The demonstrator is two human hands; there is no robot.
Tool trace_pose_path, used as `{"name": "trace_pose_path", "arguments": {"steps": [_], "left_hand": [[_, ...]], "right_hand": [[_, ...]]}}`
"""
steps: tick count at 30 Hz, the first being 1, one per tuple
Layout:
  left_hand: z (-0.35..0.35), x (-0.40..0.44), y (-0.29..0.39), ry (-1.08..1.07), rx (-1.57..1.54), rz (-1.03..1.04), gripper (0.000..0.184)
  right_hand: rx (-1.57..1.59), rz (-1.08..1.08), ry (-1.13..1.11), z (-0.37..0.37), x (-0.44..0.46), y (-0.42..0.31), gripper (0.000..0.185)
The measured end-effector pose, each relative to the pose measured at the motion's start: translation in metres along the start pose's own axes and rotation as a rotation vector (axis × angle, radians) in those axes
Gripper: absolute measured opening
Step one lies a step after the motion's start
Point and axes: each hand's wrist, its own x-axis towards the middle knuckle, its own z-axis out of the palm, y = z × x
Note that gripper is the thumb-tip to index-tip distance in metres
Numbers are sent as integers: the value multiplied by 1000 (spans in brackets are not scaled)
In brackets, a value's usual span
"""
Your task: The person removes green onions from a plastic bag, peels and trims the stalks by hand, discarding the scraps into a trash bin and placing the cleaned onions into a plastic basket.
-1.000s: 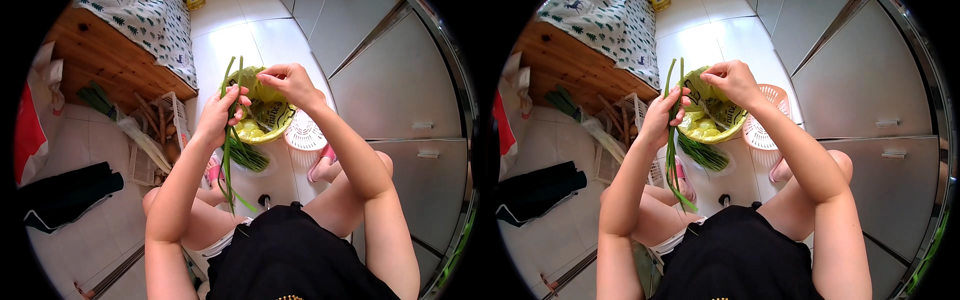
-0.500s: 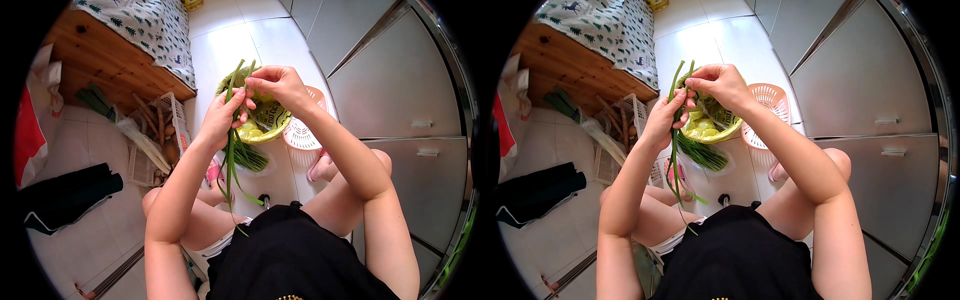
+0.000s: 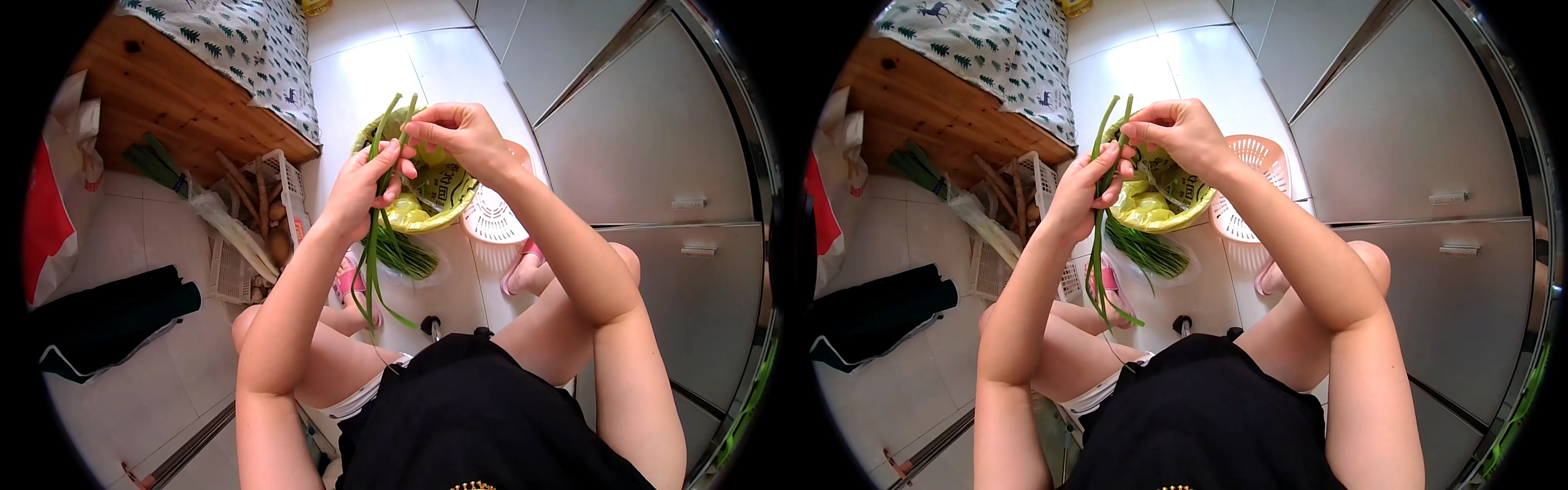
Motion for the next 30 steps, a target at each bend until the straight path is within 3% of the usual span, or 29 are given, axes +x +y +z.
{"name": "trace_pose_path", "arguments": {"steps": [22, 30], "left_hand": [[-2, 0, 4, -60, -51, -60, 24], [-1, -1, 5, -39, -95, -84, 23]], "right_hand": [[-147, -33, -97, -10, 1, -5, 21], [-351, -194, 25, -6, 1, -5, 18]]}}
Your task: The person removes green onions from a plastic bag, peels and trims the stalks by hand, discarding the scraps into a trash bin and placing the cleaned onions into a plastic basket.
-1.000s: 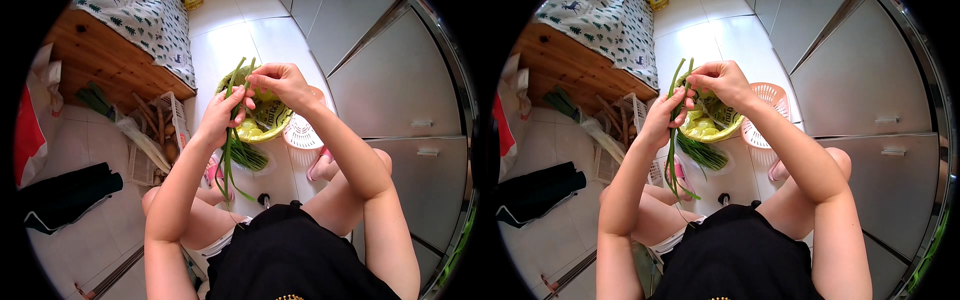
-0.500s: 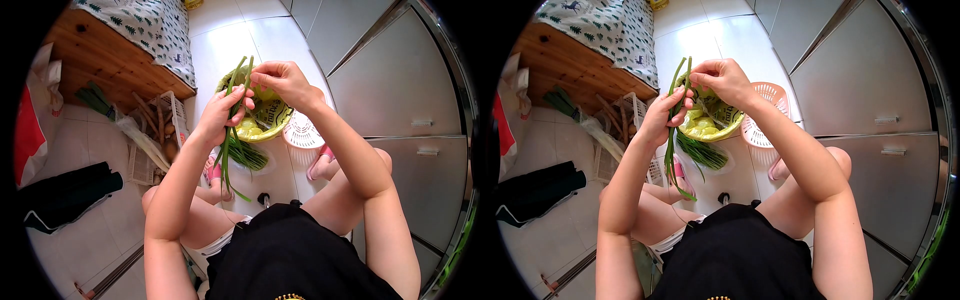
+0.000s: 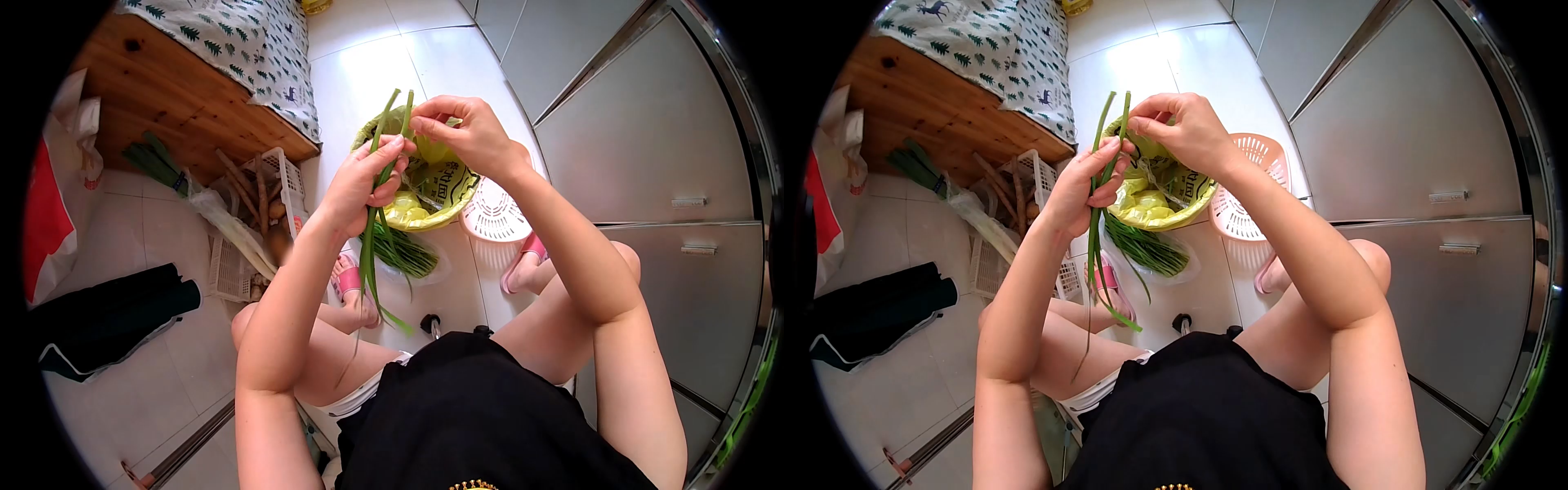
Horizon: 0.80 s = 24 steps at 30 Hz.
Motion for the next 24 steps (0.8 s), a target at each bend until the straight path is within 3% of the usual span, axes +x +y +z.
{"name": "trace_pose_path", "arguments": {"steps": [7, 24], "left_hand": [[-1, 1, -2, 0, 25, 43, 19], [-2, -1, -1, -26, 39, 31, 22]], "right_hand": [[-172, -109, 92, 0, -1, 1, 18], [-212, -55, 202, -15, 3, -2, 15]]}}
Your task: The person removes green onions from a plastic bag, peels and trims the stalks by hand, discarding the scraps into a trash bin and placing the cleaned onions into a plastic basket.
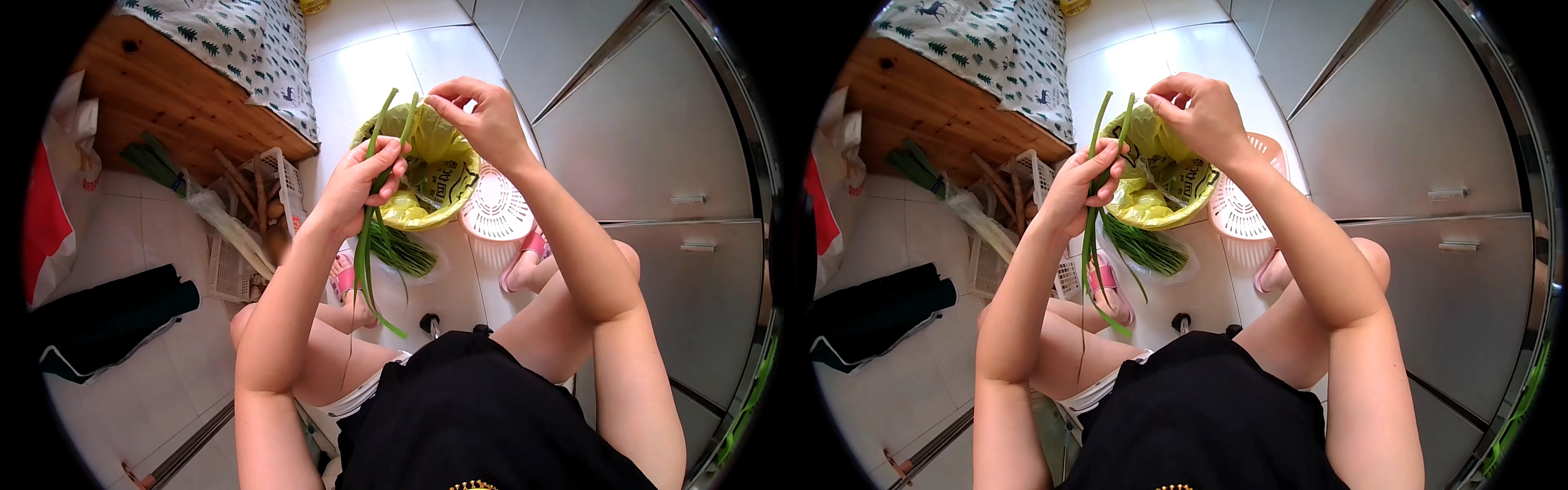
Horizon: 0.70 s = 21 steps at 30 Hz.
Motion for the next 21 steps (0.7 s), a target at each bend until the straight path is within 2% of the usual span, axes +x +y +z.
{"name": "trace_pose_path", "arguments": {"steps": [10, 16, 21], "left_hand": [[-1, 1, 0, -10, 7, 6, 22], [-1, 0, 0, 20, 22, 13, 24], [0, 0, 5, 58, 33, 57, 31]], "right_hand": [[25, -42, 77, -7, 7, 3, 17], [53, 19, 100, -13, 10, 6, 19], [-39, 81, -105, -14, 5, 14, 20]]}}
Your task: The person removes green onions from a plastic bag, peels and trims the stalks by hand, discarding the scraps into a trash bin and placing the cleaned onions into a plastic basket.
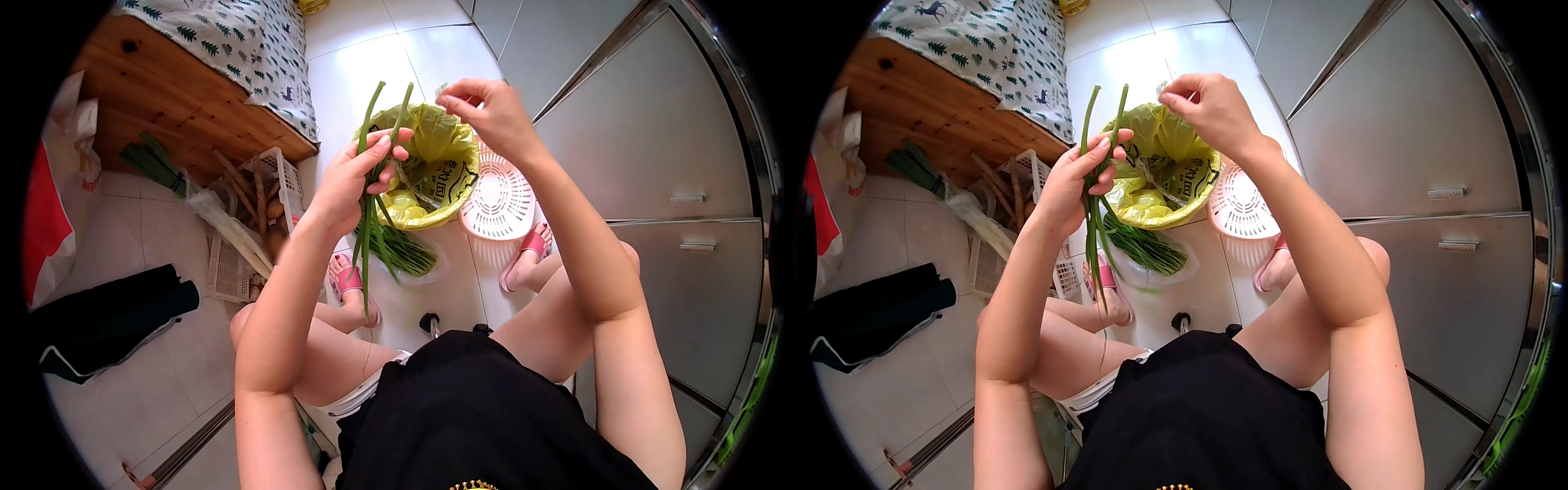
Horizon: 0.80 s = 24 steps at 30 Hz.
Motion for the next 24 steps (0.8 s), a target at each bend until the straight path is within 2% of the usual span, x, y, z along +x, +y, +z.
{"name": "trace_pose_path", "arguments": {"steps": [5, 15, 21, 24], "left_hand": [[-2, 0, 3, -7, -67, -6, 34], [-3, 0, 2, 17, -133, 15, 36], [-2, 1, 0, 42, -115, 57, 37], [-3, 1, -1, 38, -97, 63, 38]], "right_hand": [[-127, 106, -180, 11, -10, 4, 20], [-350, 61, -192, 25, -15, 14, 18], [-316, 121, -195, 19, -17, -9, 23], [-340, 249, -315, 17, -14, -26, 25]]}}
